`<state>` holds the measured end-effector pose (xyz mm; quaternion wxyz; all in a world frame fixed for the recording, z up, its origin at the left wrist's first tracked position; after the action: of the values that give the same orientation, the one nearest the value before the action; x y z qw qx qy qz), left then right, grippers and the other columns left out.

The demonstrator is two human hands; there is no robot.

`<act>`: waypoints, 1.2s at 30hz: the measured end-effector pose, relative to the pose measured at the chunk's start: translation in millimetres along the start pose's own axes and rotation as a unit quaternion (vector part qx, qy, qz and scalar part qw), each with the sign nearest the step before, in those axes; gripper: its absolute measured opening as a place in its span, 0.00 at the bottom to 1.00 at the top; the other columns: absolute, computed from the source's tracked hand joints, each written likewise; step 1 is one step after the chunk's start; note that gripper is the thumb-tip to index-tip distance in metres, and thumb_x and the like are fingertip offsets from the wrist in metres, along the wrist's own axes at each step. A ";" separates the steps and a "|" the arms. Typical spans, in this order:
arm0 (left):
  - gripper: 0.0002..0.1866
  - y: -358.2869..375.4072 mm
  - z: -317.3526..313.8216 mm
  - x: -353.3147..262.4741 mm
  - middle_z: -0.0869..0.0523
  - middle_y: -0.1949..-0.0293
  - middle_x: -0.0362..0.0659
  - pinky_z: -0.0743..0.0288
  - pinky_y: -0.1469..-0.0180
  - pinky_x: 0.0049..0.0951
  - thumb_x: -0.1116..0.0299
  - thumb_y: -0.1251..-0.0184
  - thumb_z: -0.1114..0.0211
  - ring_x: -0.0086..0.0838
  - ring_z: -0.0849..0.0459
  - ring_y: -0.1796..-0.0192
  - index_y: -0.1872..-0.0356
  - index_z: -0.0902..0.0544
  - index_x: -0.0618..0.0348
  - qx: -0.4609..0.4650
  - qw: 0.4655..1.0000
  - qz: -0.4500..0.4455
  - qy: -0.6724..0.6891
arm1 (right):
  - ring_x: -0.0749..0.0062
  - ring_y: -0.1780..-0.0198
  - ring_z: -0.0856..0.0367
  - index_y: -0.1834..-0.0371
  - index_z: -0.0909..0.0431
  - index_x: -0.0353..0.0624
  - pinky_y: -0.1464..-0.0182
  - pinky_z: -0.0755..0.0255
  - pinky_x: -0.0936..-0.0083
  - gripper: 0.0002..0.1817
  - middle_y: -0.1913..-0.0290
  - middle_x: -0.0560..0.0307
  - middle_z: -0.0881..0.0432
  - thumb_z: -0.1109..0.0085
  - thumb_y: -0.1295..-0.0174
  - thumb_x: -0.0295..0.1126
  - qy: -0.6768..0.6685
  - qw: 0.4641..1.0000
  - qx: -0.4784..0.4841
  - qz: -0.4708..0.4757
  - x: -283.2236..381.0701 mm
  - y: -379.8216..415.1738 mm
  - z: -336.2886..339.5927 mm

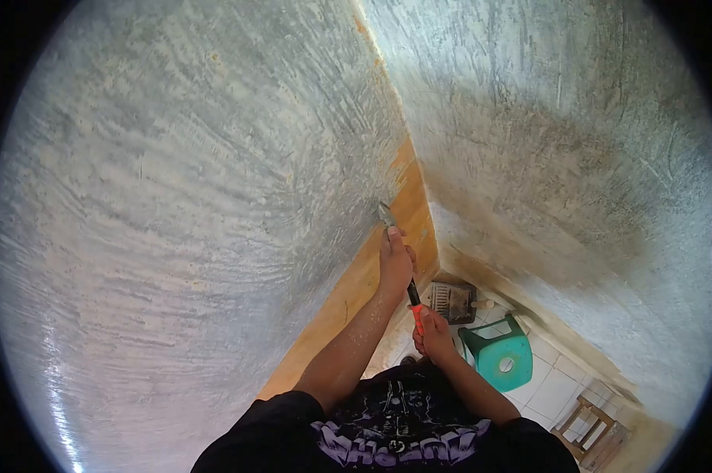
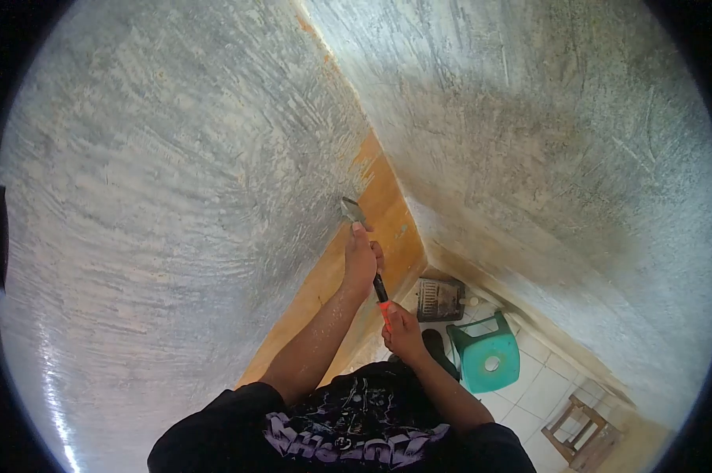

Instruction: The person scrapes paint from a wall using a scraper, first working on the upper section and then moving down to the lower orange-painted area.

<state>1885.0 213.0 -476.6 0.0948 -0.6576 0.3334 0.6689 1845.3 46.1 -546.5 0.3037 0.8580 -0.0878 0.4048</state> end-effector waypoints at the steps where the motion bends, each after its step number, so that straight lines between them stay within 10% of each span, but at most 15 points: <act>1: 0.23 0.0 0.3 1.1 0.35 0.83 0.35 0.40 0.83 0.25 0.42 0.18 0.63 0.20 0.38 0.86 0.52 0.34 0.53 0.001 1.000 -0.003 0.002 | 0.83 0.88 0.43 0.38 0.26 0.48 0.85 0.46 0.82 0.24 0.84 0.66 0.36 0.62 0.21 0.52 -0.005 1.000 -0.001 0.000 0.6 -0.5 0.8; 36: 0.23 -52.7 -54.5 -25.6 0.41 0.83 0.32 0.44 0.82 0.23 0.39 0.20 0.60 0.18 0.42 0.85 0.48 0.31 0.48 0.087 0.993 -0.004 0.078 | 0.82 0.89 0.41 0.38 0.28 0.47 0.86 0.46 0.82 0.26 0.82 0.65 0.35 0.61 0.22 0.55 -0.036 0.998 -0.046 0.022 48.9 -37.0 19.7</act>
<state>1962.3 229.9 -464.7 0.1282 -0.6982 0.3945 0.5835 1904.7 68.6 -536.2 0.3302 0.8551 -0.1361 0.3758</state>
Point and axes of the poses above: each hand's wrist, its own y-axis away from the middle knuckle, its own z-axis out of the back of the hand, x = y × z, the point moved 3 cm from there along -y, towards the middle knuckle
